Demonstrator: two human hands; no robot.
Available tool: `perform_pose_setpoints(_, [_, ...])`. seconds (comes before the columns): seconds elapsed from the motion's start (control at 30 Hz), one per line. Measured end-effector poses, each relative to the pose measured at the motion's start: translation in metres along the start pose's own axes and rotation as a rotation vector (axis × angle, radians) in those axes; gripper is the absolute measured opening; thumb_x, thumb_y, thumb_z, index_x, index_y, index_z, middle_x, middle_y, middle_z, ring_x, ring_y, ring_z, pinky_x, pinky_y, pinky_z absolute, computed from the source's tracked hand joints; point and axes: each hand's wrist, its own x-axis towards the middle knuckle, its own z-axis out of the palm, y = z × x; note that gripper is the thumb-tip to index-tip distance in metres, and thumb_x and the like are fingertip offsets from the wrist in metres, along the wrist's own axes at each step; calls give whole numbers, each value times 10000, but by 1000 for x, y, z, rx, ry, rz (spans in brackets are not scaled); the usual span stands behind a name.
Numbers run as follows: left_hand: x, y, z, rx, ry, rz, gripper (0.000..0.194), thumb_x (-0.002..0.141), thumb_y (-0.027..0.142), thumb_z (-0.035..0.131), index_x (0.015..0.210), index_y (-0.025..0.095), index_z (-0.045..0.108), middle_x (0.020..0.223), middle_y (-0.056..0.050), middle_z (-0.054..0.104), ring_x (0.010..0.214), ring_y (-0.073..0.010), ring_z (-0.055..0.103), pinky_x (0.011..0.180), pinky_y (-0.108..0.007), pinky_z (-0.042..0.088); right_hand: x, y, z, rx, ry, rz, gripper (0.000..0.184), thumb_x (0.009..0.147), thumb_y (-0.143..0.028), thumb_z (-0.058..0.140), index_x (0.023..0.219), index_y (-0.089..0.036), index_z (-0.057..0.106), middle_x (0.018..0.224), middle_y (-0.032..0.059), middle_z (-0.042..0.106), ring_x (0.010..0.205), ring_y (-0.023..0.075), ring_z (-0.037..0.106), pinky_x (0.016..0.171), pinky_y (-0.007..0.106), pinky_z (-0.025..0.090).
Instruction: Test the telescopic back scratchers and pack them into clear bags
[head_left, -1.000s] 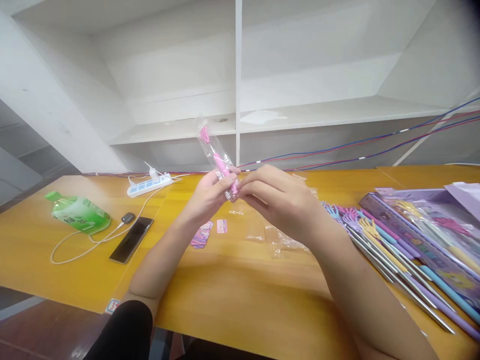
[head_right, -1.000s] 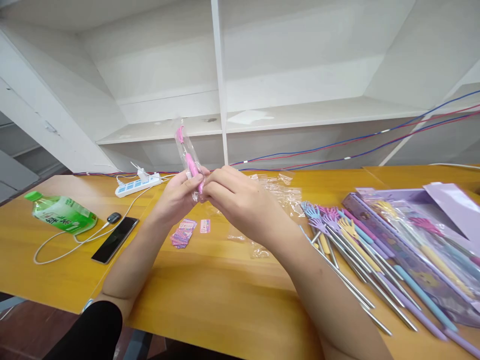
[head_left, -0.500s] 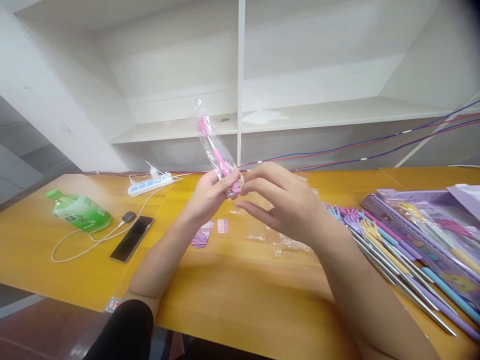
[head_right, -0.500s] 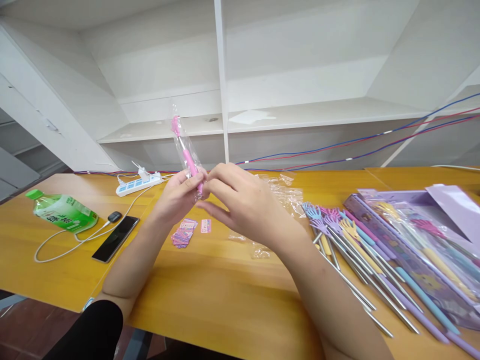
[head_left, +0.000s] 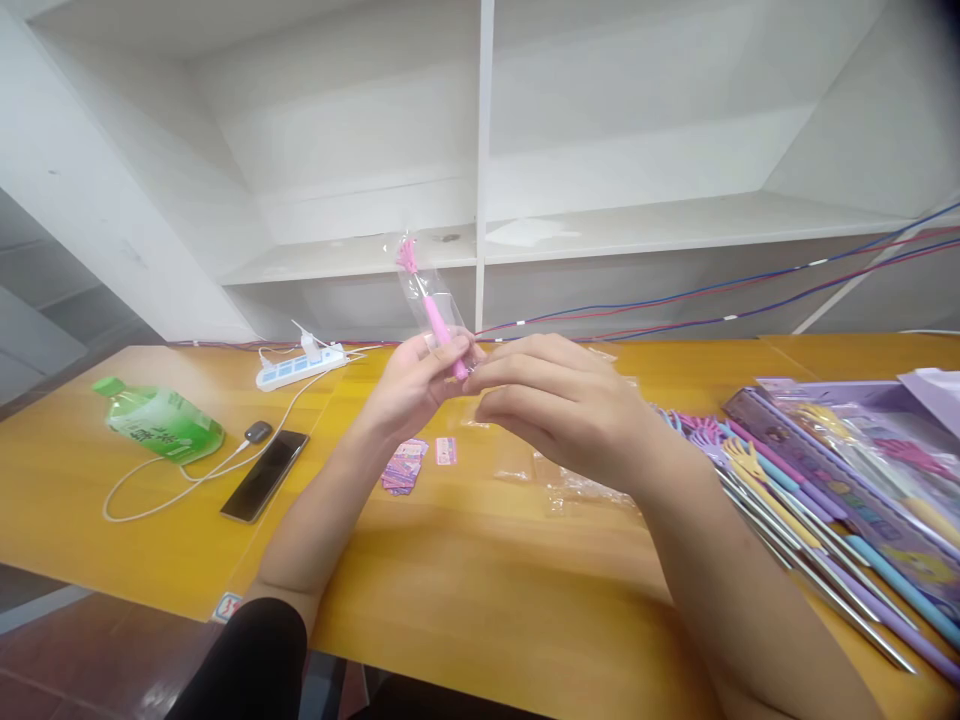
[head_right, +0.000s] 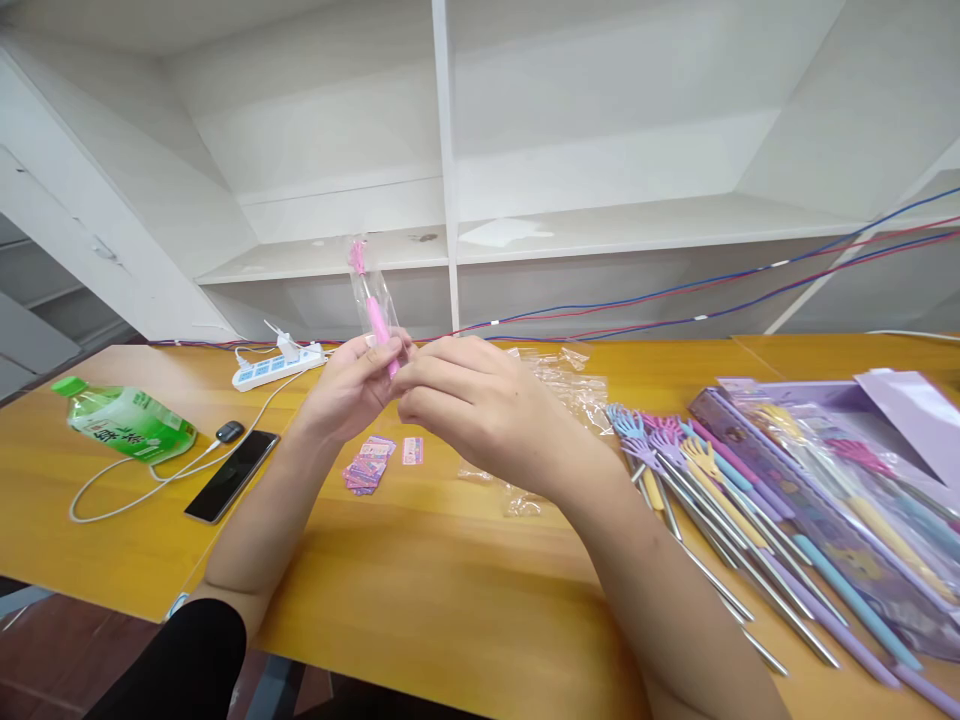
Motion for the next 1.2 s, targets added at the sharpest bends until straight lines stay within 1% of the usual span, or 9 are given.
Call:
perform_pose_setpoints(0.17, [2, -7, -2, 40, 23, 51, 332, 879, 441, 881, 947, 158, 723, 867, -27, 679, 757, -111, 607, 692, -231, 488, 2, 2, 2, 28, 23, 26, 142, 1027, -80, 623, 1095, -204, 640, 1084, 26, 768, 999, 169, 689, 881, 350, 521])
perform_pose_setpoints(0.27, [0, -14, 0, 91, -40, 64, 317, 909, 446, 854, 1002, 173, 723, 904, -27, 673, 822, -128, 620, 734, -241, 497, 4, 1, 4, 30, 31, 72, 104, 1051, -111, 607, 1069, -210, 634, 1032, 10, 758, 926, 151, 655, 833, 326, 490])
perform_pose_setpoints(0.4, [-4, -21, 2, 108, -101, 22, 353, 930, 493, 822, 1040, 173, 721, 992, -55, 692, 902, -159, 633, 818, -278, 512, 5, 0, 5, 71, 22, 135, 122, 1064, -115, 577, 1102, -214, 637, 1049, 9, 754, 937, 145, 627, 838, 298, 490])
perform_pose_setpoints(0.57, [-5, -23, 6, 88, -130, -28, 346, 996, 508, 735, 927, 171, 697, 803, -11, 599, 765, -133, 572, 729, -264, 456, 3, 0, 0, 54, -46, 309, 115, 1077, -168, 570, 1008, -211, 652, 937, 2, 701, 879, 131, 605, 751, 261, 447])
perform_pose_setpoints(0.7, [-5, -19, 9, 69, -125, -23, 410, 1004, 563, 697, 888, 170, 692, 846, -35, 606, 768, -141, 561, 707, -271, 454, 1, 1, -1, 83, -84, 405, 154, 1098, -219, 550, 985, -213, 655, 949, 10, 701, 862, 134, 608, 746, 267, 437])
perform_pose_setpoints(0.8, [-6, -16, 7, 127, -148, -12, 394, 991, 569, 710, 975, 175, 716, 892, -52, 643, 800, -156, 583, 725, -281, 471, -1, 2, -2, 75, -73, 414, 168, 1106, -236, 540, 991, -211, 660, 930, 8, 684, 827, 126, 592, 725, 264, 419])
perform_pose_setpoints(0.9, [-6, -13, 3, 251, -223, 8, 327, 977, 501, 759, 1040, 183, 720, 915, -50, 657, 798, -145, 588, 744, -278, 482, -2, 2, -5, 69, -89, 430, 139, 1096, -219, 560, 1007, -206, 666, 932, 3, 681, 831, 121, 593, 730, 260, 419])
perform_pose_setpoints(1.0, [-7, -10, -2, 299, -277, 4, 281, 987, 454, 760, 1096, 198, 721, 981, -59, 685, 821, -138, 610, 753, -269, 501, -3, 2, -7, 63, -95, 432, 136, 1101, -251, 571, 1027, -204, 674, 944, 4, 681, 836, 118, 598, 738, 260, 429])
perform_pose_setpoints(1.2, [-6, -5, -8, 328, -328, -27, 352, 962, 416, 792, 1240, 210, 723, 1149, -103, 735, 957, -171, 677, 825, -283, 561, -4, 4, -8, 61, -81, 398, 134, 1106, -262, 562, 1085, -211, 685, 971, 22, 699, 855, 132, 618, 731, 276, 436])
